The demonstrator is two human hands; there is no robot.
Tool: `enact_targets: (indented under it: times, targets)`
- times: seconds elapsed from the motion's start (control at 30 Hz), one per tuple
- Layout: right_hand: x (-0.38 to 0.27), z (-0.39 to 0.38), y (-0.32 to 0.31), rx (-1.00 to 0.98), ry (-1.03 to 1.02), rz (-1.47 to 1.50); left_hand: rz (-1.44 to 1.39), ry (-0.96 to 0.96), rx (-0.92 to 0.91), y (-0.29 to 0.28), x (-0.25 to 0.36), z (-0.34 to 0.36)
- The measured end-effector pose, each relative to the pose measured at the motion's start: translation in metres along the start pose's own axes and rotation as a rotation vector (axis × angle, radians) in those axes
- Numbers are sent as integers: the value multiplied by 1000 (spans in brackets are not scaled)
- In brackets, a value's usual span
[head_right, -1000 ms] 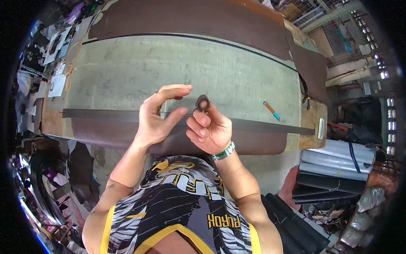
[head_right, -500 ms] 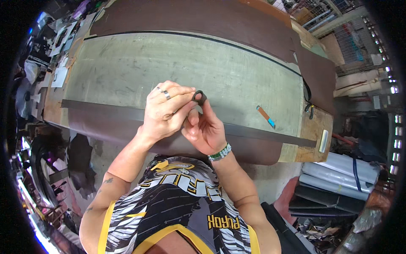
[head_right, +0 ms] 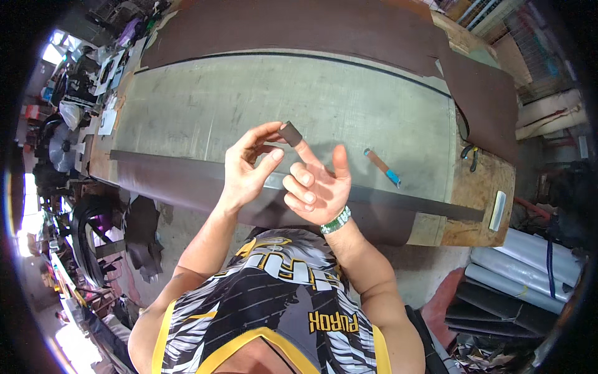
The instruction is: Cutting and preparing leather pieces on a workshop table using a blade, hammer, and measuring tape.
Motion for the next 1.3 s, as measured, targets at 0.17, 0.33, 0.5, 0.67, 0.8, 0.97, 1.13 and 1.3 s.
enact_targets:
  times: [0.17,0.33,0.5,0.67,0.8,0.97,1.13,1.3]
  targets:
    - [-8,-5,2,4,-12,25,-186,-148,-15,12,-18,5]
    - [-15,3,-2,33,1,85,-231,-151,56,6,-18,5]
    - [-13,17,0,-9,53,306,-316,-214,69,-4,-25,12]
    - [-10,23,-3,-46,110,417,-389,-141,87,-8,-25,17]
    - [-3,26,-4,-88,102,485,-513,-207,72,-10,-26,19]
    - [-1,28,-2,-78,131,468,-446,-203,50,-13,-21,18]
    - [3,26,-2,-41,168,415,-486,-147,48,-17,-23,18]
    - [7,27,0,-64,191,422,-435,-118,-4,-17,-21,18]
Point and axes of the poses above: each hand's wrist, its own z-axis towards the middle knuckle, its own y-axis out of the palm, x = y × z, the point moved 8 cm from there along z, towards the middle knuckle, and after that the axes turned 5 degrees about y, right-handed, at the moved point
